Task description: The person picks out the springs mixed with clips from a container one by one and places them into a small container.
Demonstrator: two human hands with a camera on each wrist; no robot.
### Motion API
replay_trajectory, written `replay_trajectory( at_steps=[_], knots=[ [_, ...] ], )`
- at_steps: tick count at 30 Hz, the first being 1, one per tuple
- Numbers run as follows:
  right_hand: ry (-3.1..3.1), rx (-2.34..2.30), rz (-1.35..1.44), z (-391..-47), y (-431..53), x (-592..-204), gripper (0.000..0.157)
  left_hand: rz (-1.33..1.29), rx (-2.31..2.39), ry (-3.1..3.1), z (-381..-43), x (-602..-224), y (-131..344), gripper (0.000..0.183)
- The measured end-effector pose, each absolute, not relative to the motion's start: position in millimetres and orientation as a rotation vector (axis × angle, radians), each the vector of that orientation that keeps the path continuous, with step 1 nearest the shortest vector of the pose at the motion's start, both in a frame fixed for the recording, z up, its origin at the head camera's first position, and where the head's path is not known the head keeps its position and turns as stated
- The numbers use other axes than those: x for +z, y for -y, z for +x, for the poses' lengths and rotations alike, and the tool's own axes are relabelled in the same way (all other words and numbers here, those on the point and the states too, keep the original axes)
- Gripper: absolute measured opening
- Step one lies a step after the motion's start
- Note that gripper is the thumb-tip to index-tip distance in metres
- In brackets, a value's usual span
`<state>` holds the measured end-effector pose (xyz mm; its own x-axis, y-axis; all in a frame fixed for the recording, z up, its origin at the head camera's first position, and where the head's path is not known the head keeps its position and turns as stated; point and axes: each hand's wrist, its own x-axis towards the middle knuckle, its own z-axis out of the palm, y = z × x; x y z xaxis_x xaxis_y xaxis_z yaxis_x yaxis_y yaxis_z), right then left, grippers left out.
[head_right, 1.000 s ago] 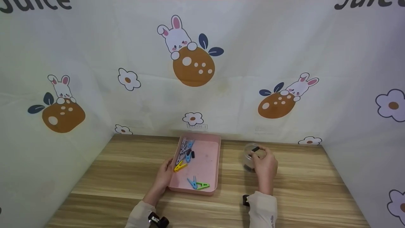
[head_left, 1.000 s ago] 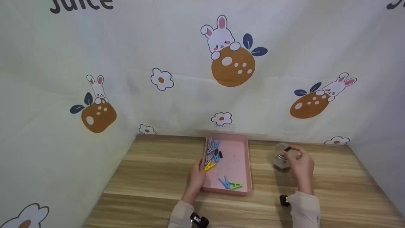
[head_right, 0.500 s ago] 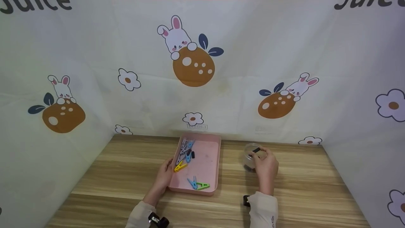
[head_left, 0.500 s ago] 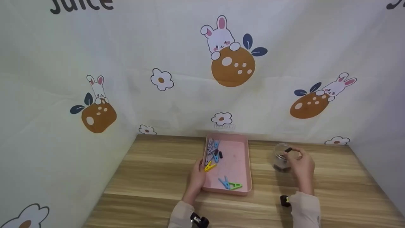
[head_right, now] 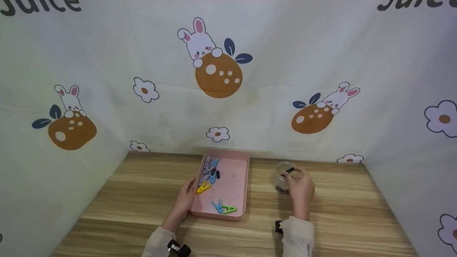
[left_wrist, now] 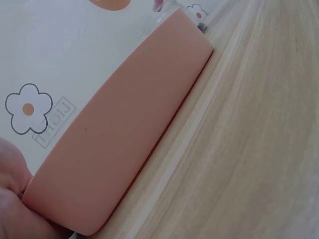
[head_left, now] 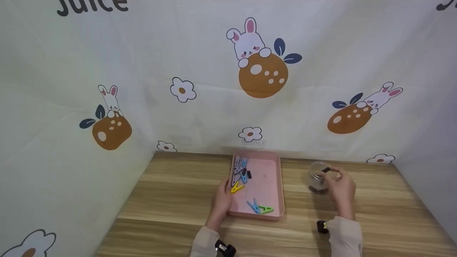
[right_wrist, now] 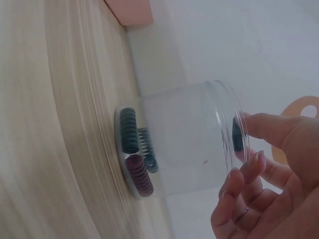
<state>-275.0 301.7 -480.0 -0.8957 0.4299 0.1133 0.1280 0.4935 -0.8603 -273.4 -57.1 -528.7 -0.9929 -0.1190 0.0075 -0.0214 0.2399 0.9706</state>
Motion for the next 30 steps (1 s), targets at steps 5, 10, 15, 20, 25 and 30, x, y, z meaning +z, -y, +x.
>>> replay_trajectory(
  at_steps=[5, 10, 15, 20, 25, 30],
  knots=[
    [2.449, 1.362, -0.492, -275.2, -303.1, -480.8, 0.051, 0.152, -1.87, 2.416, -273.8, -529.0, 57.5, 0.042],
    [2.465, 1.279, -0.447, -274.7, -304.5, -481.0, 0.052, 0.121, -1.865, 2.407, -274.0, -529.5, 57.8, 0.04],
    [2.437, 1.257, -0.424, -274.6, -303.8, -478.9, 0.049, 0.121, -1.867, 2.408, -274.0, -529.9, 57.5, 0.04],
    [2.389, 1.224, -0.399, -275.4, -302.0, -477.5, 0.046, 0.133, -1.888, 2.409, -275.0, -529.9, 57.3, 0.041],
    [2.388, 1.219, -0.4, -274.6, -301.0, -476.1, 0.045, 0.162, -1.891, 2.427, -275.2, -529.6, 57.1, 0.041],
    [2.392, 1.224, -0.403, -274.5, -300.6, -474.4, 0.044, 0.186, -1.88, 2.444, -275.5, -529.9, 56.7, 0.042]
  ],
)
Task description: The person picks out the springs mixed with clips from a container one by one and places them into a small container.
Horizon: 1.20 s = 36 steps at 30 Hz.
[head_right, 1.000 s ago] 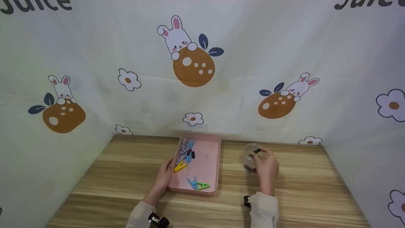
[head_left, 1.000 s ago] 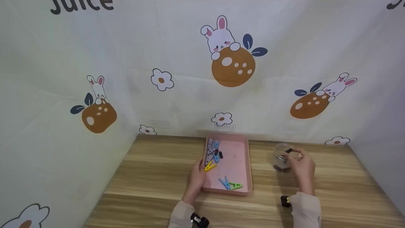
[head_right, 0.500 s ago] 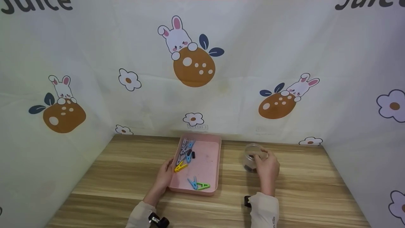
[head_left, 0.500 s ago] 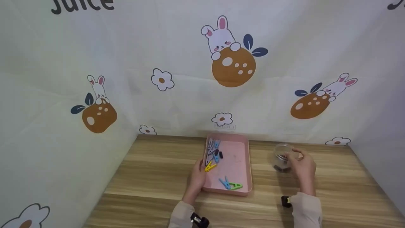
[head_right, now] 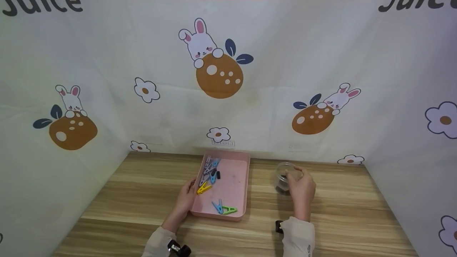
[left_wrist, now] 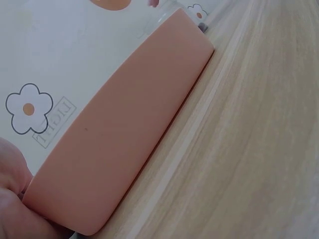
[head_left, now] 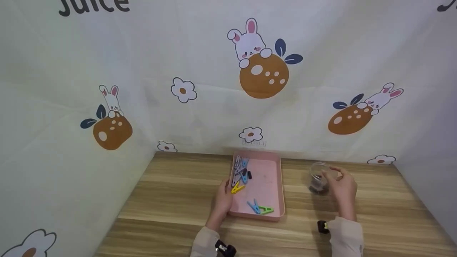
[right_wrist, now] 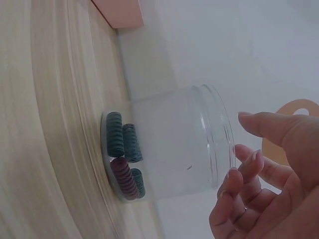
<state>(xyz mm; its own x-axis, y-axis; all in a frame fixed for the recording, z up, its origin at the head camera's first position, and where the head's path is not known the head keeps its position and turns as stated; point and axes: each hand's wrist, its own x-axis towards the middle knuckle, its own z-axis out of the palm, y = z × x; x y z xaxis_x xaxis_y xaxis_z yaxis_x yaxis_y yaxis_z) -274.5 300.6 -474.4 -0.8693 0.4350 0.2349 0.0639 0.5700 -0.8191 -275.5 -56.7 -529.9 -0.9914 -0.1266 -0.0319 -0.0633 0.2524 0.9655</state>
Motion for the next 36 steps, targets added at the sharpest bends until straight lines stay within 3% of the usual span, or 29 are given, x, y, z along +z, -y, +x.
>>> replay_trajectory(
  at_steps=[36],
  knots=[
    [2.407, 1.233, -0.4, -276, -290, -472, 0.046, 0.206, -1.867, 2.458, -274, -529, 56, 0.041]
  ],
)
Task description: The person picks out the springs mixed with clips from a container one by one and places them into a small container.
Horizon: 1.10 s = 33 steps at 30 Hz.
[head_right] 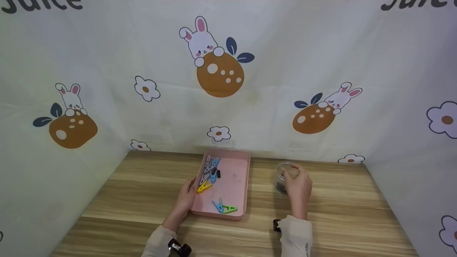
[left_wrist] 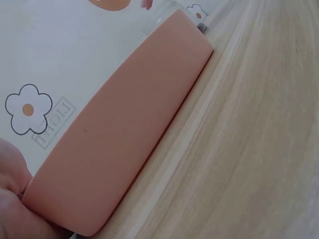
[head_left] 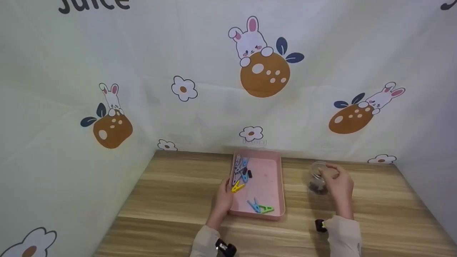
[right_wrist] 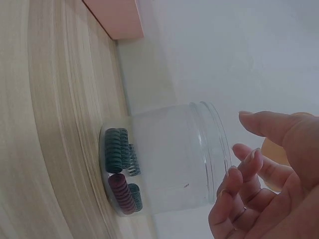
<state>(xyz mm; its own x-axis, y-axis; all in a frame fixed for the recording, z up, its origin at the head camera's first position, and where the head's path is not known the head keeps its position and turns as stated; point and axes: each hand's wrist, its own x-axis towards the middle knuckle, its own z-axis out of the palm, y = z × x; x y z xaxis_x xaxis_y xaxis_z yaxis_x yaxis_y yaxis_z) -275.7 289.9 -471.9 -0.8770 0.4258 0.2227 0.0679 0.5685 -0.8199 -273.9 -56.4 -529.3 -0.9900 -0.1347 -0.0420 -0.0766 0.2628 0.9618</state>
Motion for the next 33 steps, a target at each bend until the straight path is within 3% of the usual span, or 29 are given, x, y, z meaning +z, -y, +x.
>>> replay_trajectory(
  at_steps=[33],
  knots=[
    [2.41, 1.246, -0.282, -280, -276, -471, 0.041, 0.201, -1.847, 2.45, -274, -529, 57, 0.041]
  ],
)
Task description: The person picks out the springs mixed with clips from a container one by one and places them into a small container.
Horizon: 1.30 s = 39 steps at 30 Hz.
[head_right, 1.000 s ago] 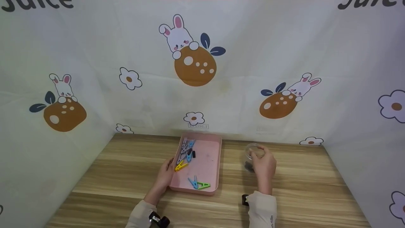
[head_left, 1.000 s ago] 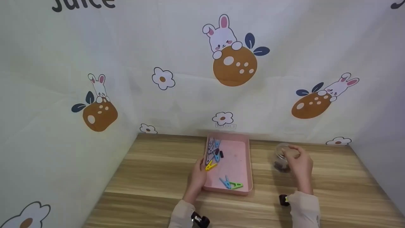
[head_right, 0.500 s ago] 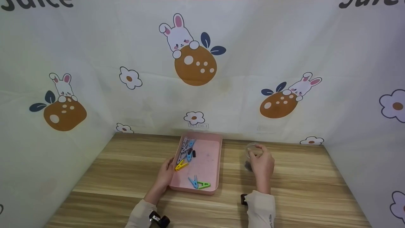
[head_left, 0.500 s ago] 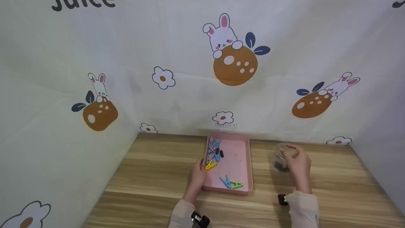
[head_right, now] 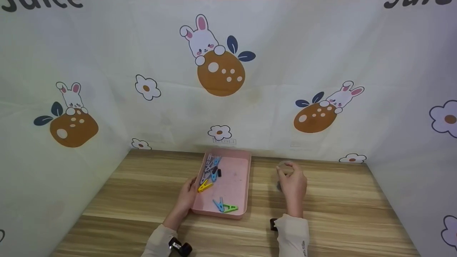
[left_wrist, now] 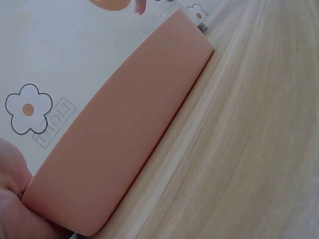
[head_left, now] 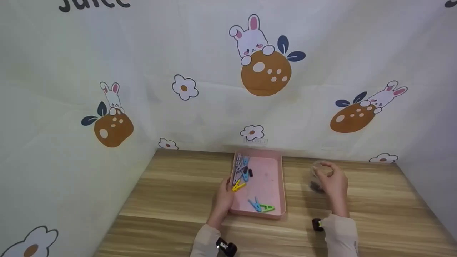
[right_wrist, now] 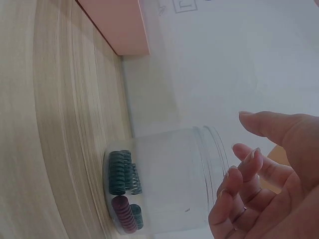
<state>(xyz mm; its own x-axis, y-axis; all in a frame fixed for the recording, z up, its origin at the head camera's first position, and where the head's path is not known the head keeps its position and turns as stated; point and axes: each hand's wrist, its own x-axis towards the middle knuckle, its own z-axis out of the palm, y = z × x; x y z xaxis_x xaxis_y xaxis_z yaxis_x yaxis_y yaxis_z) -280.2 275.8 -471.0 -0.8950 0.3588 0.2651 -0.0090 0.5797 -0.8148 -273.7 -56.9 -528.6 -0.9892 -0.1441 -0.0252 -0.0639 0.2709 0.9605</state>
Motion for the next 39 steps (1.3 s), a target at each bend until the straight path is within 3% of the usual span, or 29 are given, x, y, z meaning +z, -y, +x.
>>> replay_trajectory(
  at_steps=[39],
  knots=[
    [2.431, 1.2, -0.209, -281, -264, -468, 0.037, 0.182, -1.847, 2.43, -273, -528, 58, 0.039]
  ],
)
